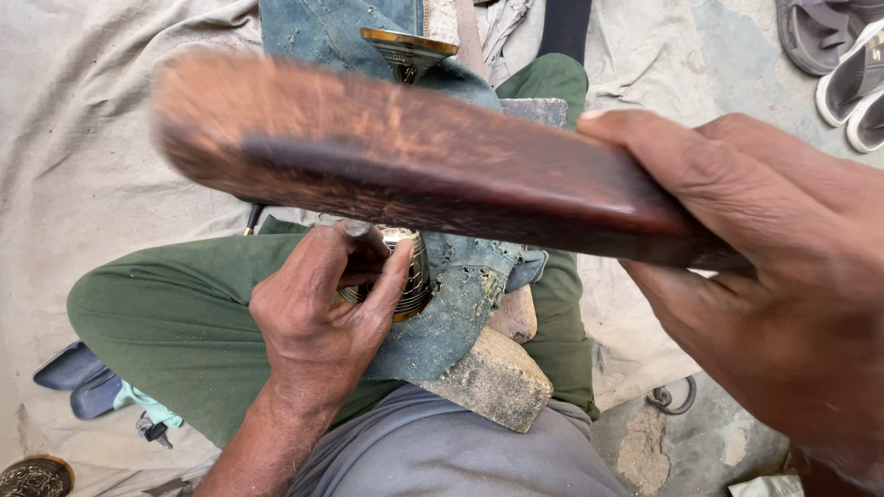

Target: The person sits on the floor with a brass bell-shaped object resting on a cloth-covered sandbag on their lap. They hold a small chisel against the brass surface and strike it with a wooden mallet, working patterned decoration into the metal and repositioning the chisel around the bell as they go.

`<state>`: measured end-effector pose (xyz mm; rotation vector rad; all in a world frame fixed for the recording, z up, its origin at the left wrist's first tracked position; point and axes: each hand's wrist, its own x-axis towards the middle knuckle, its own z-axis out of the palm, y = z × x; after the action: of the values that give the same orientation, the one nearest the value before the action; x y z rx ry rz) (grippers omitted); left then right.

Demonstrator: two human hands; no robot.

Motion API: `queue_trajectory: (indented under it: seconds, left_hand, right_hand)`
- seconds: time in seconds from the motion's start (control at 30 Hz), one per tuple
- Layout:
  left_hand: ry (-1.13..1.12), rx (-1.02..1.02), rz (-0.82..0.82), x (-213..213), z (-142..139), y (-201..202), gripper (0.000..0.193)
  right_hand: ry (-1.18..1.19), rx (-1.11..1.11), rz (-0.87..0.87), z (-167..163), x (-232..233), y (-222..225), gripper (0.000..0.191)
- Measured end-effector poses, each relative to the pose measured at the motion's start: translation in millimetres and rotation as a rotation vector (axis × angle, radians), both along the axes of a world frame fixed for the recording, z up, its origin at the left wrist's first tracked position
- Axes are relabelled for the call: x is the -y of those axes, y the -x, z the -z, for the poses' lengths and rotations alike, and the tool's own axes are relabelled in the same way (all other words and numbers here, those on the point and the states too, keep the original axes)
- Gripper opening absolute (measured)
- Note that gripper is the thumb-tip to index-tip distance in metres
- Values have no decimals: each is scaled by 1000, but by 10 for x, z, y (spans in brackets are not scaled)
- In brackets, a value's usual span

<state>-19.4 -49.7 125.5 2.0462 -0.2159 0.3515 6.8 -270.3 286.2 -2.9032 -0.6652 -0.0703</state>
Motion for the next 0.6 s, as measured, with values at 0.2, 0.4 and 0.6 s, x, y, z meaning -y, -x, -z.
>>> queue_trajectory:
  seconds: [0.2, 0.4, 0.6]
  left_hand:
    - [36, 230, -62, -57, -101, 68, 26]
    - [452, -70, -249, -151, 56, 517, 27]
    - [452, -382, -121, 361, 522, 804, 24]
  right_hand:
    - [-125, 94, 79, 256, 333, 207, 49]
    - [-1014, -85, 613, 1730, 812, 264, 49]
    - [-1390, -555, 986, 3016, 981, 536, 35]
